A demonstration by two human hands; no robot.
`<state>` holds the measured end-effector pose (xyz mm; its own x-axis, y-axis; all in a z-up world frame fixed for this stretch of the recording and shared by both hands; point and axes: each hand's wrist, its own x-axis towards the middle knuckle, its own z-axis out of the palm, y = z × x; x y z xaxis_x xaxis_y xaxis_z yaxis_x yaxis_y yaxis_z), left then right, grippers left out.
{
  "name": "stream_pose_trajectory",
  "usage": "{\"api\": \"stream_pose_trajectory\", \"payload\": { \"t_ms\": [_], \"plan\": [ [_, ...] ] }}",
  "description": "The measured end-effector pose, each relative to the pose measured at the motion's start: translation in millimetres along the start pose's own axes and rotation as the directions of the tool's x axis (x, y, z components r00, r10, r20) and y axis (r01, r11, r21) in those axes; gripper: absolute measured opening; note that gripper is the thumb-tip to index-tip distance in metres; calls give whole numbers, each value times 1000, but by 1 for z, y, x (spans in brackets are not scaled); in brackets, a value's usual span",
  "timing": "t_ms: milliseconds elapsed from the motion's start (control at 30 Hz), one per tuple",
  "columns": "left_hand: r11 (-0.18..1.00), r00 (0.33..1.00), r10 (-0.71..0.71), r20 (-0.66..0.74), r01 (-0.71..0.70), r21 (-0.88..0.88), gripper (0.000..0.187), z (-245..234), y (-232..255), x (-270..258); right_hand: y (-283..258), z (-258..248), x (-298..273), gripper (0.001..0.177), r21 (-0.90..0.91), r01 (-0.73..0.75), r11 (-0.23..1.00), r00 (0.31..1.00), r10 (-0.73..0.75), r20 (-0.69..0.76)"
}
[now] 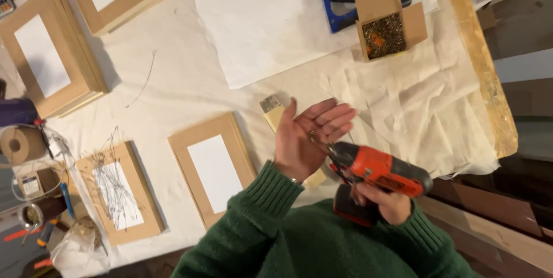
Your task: Attaching hanging wire to the back of a picture frame using a power drill and screws.
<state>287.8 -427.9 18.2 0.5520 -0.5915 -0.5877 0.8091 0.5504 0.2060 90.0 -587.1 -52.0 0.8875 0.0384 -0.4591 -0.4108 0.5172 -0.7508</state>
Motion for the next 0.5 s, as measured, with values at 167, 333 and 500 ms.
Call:
{"api": "stream_pose_trajectory", "payload": {
  "t_ms": [167,333,500],
  "plan": [
    [994,942,59,330,-25,-107,78,-2,-6,18,-12,0,30,32,118,-2,993,1000,-2,30],
    [991,974,23,224,7,-133,72,1,-2,18,-17,-11,42,33,163,-25,986,998,14,66],
    [986,990,12,142,-36,164,36,-36,1,18,-28,-16,50,33,385,-78,920,987,18,158]
  ]
}}
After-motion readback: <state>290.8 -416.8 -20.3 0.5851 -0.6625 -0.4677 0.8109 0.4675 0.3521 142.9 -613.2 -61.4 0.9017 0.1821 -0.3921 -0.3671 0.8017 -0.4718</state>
